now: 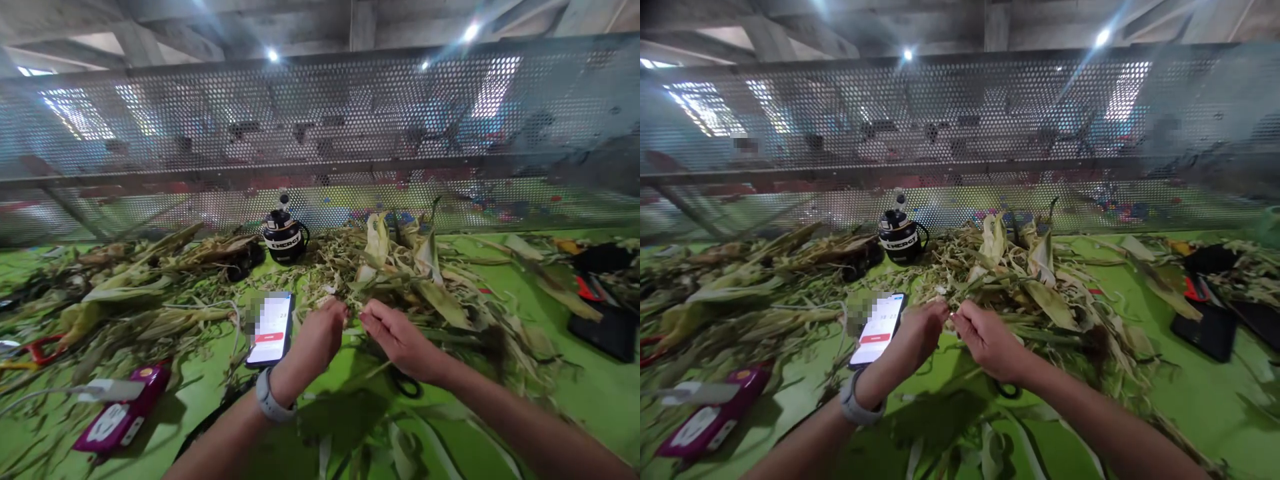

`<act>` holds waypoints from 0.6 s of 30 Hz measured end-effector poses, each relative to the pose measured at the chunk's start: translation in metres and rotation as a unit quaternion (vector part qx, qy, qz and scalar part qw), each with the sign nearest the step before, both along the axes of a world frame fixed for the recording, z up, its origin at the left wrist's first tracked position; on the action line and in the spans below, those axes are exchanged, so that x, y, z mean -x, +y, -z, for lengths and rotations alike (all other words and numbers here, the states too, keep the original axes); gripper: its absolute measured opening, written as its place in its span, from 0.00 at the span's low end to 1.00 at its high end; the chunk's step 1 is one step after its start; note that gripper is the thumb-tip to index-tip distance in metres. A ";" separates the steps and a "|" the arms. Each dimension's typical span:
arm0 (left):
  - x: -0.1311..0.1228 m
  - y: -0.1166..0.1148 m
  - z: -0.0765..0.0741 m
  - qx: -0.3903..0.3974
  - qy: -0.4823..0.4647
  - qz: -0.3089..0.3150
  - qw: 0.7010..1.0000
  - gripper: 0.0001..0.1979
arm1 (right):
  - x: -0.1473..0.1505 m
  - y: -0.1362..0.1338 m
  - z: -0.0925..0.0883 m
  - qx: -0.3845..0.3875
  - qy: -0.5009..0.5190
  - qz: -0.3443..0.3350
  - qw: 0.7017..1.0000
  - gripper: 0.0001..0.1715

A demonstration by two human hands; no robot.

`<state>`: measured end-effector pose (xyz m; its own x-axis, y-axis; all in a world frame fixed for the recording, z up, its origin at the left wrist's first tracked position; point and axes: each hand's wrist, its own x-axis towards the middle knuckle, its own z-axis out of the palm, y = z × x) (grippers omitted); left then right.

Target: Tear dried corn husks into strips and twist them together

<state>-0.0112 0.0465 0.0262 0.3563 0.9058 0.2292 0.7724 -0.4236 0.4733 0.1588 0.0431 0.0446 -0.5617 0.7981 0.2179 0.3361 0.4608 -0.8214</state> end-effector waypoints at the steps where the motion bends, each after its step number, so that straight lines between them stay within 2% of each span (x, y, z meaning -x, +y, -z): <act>1: -0.003 -0.003 0.000 -0.001 0.058 0.000 0.998 0.12 | 0.000 -0.002 0.000 -0.021 -0.027 -0.003 0.999 0.18; 5: -0.015 -0.017 -0.001 0.013 0.237 0.015 0.971 0.14 | -0.003 -0.003 -0.006 -0.074 -0.115 -0.013 0.991 0.16; 7: -0.018 -0.025 -0.003 -0.005 0.276 0.053 0.960 0.15 | -0.011 0.001 -0.014 -0.052 -0.129 -0.034 0.990 0.17; 9: -0.020 -0.036 -0.006 -0.022 0.294 0.111 0.949 0.15 | -0.021 0.009 -0.024 0.015 -0.112 -0.087 0.990 0.19; 11: -0.020 -0.046 -0.012 -0.039 0.277 0.199 0.939 0.13 | -0.029 0.018 -0.028 0.100 -0.089 -0.139 0.981 0.20; 14: -0.016 -0.052 -0.024 -0.071 0.176 0.308 0.932 0.10 | -0.032 0.031 -0.022 0.155 -0.062 -0.167 0.972 0.21; 16: -0.009 -0.048 -0.036 -0.066 0.100 0.327 0.937 0.10 | -0.031 0.038 -0.011 0.153 -0.060 -0.161 0.973 0.21; 18: 0.003 -0.038 -0.050 -0.061 0.037 0.286 0.956 0.12 | -0.030 0.044 -0.001 0.143 -0.072 -0.153 0.975 0.20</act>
